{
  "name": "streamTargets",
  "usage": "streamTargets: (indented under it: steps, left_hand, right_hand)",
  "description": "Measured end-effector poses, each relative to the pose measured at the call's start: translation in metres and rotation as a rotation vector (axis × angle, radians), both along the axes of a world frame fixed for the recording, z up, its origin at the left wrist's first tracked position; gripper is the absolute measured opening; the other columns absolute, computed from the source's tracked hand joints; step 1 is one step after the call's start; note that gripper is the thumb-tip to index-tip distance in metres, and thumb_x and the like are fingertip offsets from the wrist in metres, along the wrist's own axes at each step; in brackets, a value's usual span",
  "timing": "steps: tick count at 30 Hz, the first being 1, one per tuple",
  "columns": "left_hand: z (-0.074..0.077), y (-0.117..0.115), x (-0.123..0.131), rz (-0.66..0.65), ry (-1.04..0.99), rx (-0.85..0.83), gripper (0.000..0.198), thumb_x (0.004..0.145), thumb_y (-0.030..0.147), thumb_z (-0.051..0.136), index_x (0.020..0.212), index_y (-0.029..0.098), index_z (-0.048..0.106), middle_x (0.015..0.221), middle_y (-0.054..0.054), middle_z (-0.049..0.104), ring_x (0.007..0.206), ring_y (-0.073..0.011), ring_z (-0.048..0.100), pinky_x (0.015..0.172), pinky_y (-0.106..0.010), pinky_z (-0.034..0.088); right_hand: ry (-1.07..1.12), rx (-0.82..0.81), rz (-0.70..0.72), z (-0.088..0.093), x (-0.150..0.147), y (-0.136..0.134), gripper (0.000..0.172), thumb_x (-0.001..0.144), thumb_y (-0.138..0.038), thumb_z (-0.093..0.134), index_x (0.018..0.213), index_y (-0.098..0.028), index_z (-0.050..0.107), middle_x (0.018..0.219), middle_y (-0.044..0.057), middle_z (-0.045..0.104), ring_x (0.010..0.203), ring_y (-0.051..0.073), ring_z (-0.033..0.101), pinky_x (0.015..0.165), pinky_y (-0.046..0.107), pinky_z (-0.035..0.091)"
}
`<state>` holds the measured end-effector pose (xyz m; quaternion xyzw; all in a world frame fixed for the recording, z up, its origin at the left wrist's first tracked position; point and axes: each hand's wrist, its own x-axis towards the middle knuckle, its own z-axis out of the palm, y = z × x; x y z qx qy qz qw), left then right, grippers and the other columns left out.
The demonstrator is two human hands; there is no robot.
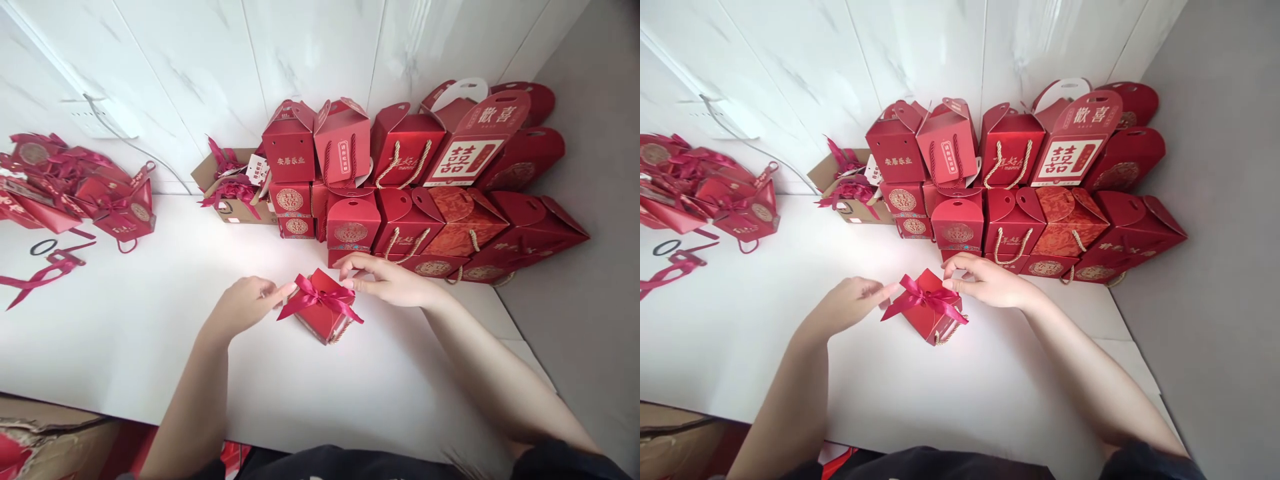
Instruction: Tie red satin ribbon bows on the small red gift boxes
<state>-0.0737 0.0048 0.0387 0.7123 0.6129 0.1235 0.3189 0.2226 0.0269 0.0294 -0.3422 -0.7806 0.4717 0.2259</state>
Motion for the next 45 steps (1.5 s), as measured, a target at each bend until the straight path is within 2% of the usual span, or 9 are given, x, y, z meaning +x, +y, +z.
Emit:
streamTargets:
  steps: [4, 7, 15, 26, 31, 35, 38, 41, 45]
  left_hand:
    - [-0.02, -0.01, -0.006, -0.002, -0.211, -0.341, 0.046, 0.085, 0.055, 0.057, 0.069, 0.015, 0.072, 0.068, -0.006, 0.072, 0.055, -0.0157, 0.065, 0.049, -0.021, 0.044]
    - [-0.03, -0.012, -0.006, -0.05, -0.401, -0.45, 0.038, 0.087, 0.049, 0.058, 0.081, 0.016, 0.076, 0.083, -0.009, 0.076, 0.072, -0.0194, 0.071, 0.059, -0.023, 0.051]
    - [-0.041, -0.01, 0.001, -0.178, -0.562, -0.458, 0.025, 0.083, 0.038, 0.066, 0.074, 0.016, 0.074, 0.078, -0.006, 0.07, 0.075, -0.0164, 0.061, 0.07, -0.026, 0.051]
    - [-0.041, -0.007, 0.0, -0.354, -0.554, -0.383, 0.025, 0.084, 0.033, 0.066, 0.067, 0.014, 0.069, 0.073, -0.002, 0.052, 0.068, -0.0112, 0.047, 0.06, -0.022, 0.038]
    - [-0.042, -0.005, -0.001, -0.4, -0.521, -0.401, 0.029, 0.085, 0.037, 0.064, 0.069, 0.014, 0.072, 0.084, -0.006, 0.059, 0.072, -0.0128, 0.051, 0.064, -0.023, 0.041]
    - [-0.038, -0.002, -0.013, -0.509, -0.431, -0.501, 0.031, 0.085, 0.043, 0.062, 0.075, 0.016, 0.072, 0.092, -0.008, 0.066, 0.085, -0.0184, 0.059, 0.072, -0.026, 0.045]
    - [-0.028, -0.002, -0.024, -0.337, -0.361, -0.35, 0.031, 0.088, 0.048, 0.055, 0.09, 0.018, 0.064, 0.089, -0.004, 0.063, 0.083, -0.0175, 0.058, 0.073, -0.027, 0.045]
    - [-0.012, -0.003, -0.024, -0.072, -0.322, -0.053, 0.03, 0.09, 0.047, 0.052, 0.104, 0.021, 0.056, 0.099, -0.004, 0.058, 0.089, -0.0169, 0.055, 0.076, -0.027, 0.044]
    - [0.009, 0.005, -0.001, -0.199, -0.266, 0.099, 0.039, 0.083, 0.041, 0.064, 0.117, 0.026, 0.056, 0.116, -0.006, 0.056, 0.098, -0.0181, 0.052, 0.081, -0.027, 0.043]
  right_hand:
    - [0.047, -0.011, 0.048, -0.008, -0.005, 0.01, 0.031, 0.088, -0.049, 0.059, 0.082, -0.019, 0.062, 0.129, 0.009, 0.057, 0.126, 0.025, 0.049, 0.106, 0.04, 0.035]
    - [0.069, -0.064, 0.055, -0.015, -0.002, 0.011, 0.031, 0.086, -0.05, 0.063, 0.08, -0.019, 0.066, 0.141, 0.008, 0.05, 0.133, 0.027, 0.044, 0.11, 0.042, 0.031]
    - [0.24, -0.276, 0.07, -0.031, -0.004, 0.014, 0.034, 0.088, -0.046, 0.062, 0.07, -0.016, 0.063, 0.139, 0.01, 0.051, 0.133, 0.027, 0.044, 0.102, 0.041, 0.038]
    - [0.319, -0.358, 0.066, -0.056, -0.007, 0.022, 0.035, 0.088, -0.045, 0.062, 0.069, -0.015, 0.062, 0.128, 0.01, 0.055, 0.123, 0.025, 0.049, 0.103, 0.04, 0.036]
    - [0.325, -0.341, 0.083, -0.059, -0.009, 0.021, 0.032, 0.09, -0.044, 0.06, 0.081, -0.015, 0.069, 0.127, 0.011, 0.056, 0.122, 0.025, 0.05, 0.103, 0.04, 0.037]
    - [0.301, -0.292, 0.032, -0.054, -0.013, 0.018, 0.031, 0.092, -0.044, 0.056, 0.083, -0.016, 0.066, 0.131, 0.012, 0.056, 0.124, 0.026, 0.051, 0.1, 0.041, 0.041]
    - [0.297, -0.203, -0.05, -0.043, -0.013, 0.013, 0.026, 0.095, -0.042, 0.052, 0.097, -0.019, 0.063, 0.13, 0.011, 0.059, 0.125, 0.025, 0.052, 0.1, 0.041, 0.041]
    - [0.242, 0.059, -0.183, -0.021, -0.012, 0.001, 0.021, 0.097, -0.037, 0.05, 0.104, -0.021, 0.06, 0.121, 0.009, 0.062, 0.117, 0.022, 0.056, 0.097, 0.039, 0.044]
    - [0.087, 0.551, -0.151, 0.008, -0.027, -0.033, 0.013, 0.096, -0.026, 0.052, 0.093, -0.019, 0.062, 0.096, 0.007, 0.066, 0.093, 0.019, 0.06, 0.084, 0.035, 0.048]
